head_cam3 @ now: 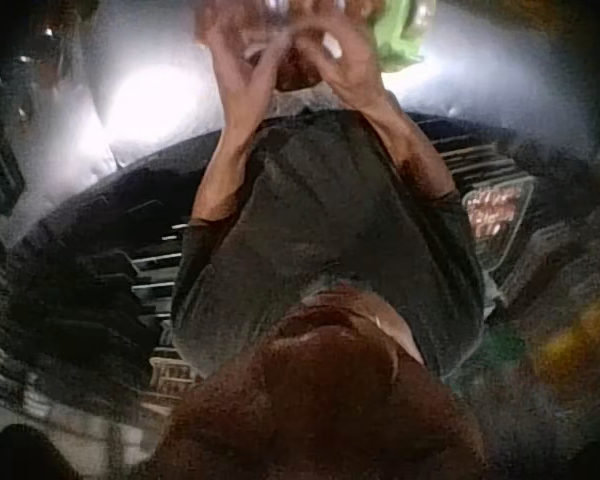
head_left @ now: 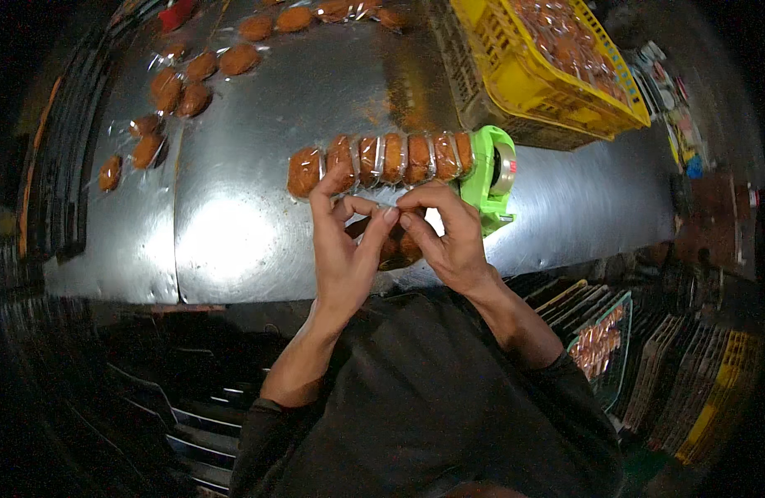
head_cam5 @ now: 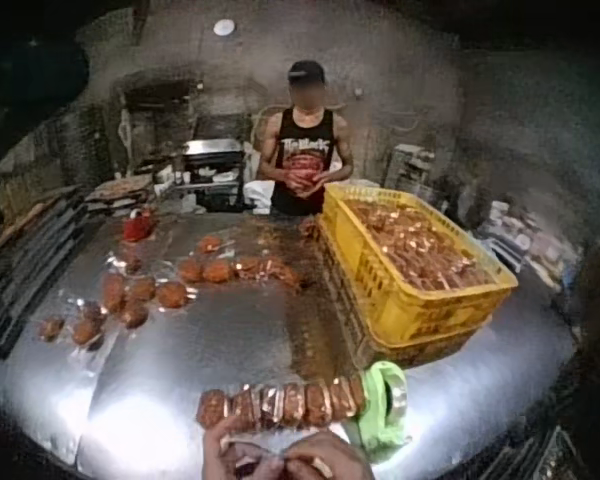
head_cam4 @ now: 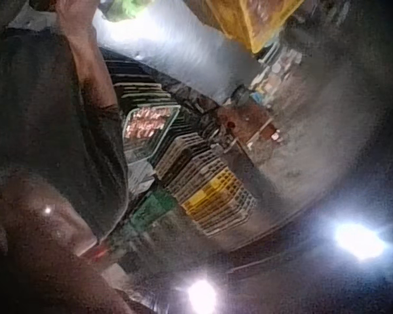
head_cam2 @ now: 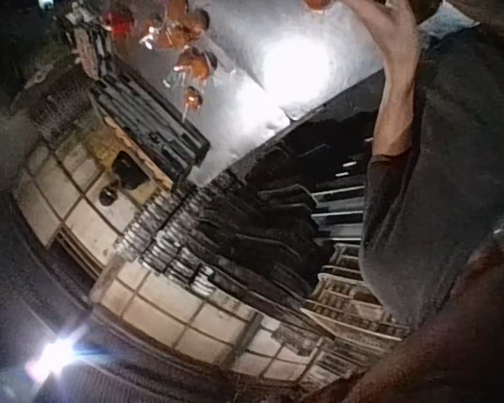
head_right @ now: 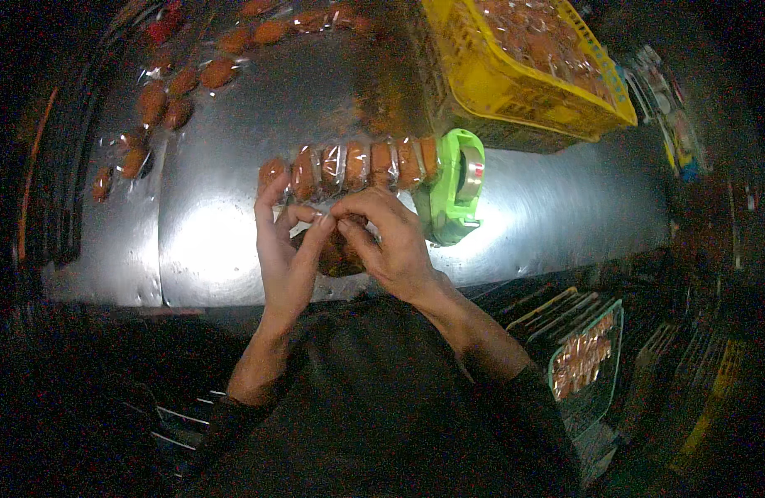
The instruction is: The person wraps round brown food items in clear plastic bags using a tape dispenser to seal them. The wrapped items are placed on a metal table and into a yellow crate.
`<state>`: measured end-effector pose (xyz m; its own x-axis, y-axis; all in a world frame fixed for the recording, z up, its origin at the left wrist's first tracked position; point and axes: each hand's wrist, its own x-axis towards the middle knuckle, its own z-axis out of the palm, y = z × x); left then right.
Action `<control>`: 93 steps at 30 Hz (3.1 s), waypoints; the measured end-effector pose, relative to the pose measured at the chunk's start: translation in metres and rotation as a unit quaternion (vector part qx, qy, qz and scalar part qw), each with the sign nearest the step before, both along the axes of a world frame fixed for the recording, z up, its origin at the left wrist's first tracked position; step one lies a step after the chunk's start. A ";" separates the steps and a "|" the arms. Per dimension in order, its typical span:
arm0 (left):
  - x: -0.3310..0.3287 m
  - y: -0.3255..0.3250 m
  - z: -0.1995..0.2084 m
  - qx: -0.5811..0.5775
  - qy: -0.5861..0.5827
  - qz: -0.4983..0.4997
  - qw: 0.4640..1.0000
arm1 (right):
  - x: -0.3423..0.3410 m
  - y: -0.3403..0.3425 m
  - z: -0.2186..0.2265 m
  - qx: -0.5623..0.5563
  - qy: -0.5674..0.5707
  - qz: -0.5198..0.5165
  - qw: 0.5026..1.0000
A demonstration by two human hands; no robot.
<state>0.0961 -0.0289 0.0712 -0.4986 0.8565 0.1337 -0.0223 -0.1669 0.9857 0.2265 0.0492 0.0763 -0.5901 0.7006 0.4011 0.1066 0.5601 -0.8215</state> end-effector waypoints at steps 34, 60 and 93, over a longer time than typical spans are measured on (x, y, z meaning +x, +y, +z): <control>0.024 0.040 -0.011 0.026 -0.173 0.099 0.980 | 0.116 0.023 -0.056 -0.125 0.002 -0.301 0.945; -0.032 -0.011 -0.006 0.177 -0.012 0.008 0.984 | -0.026 -0.021 0.037 0.083 -0.036 0.012 0.996; 0.043 0.024 -0.008 0.076 -0.166 0.192 0.964 | 0.032 0.016 -0.002 -0.268 0.240 -0.191 0.913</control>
<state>0.1388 -0.0047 0.0628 -0.8124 0.5827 0.0220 -0.2399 -0.3683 0.8982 0.2582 0.0649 0.0741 -0.1085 0.9902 0.0876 -0.2345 0.0602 -0.9702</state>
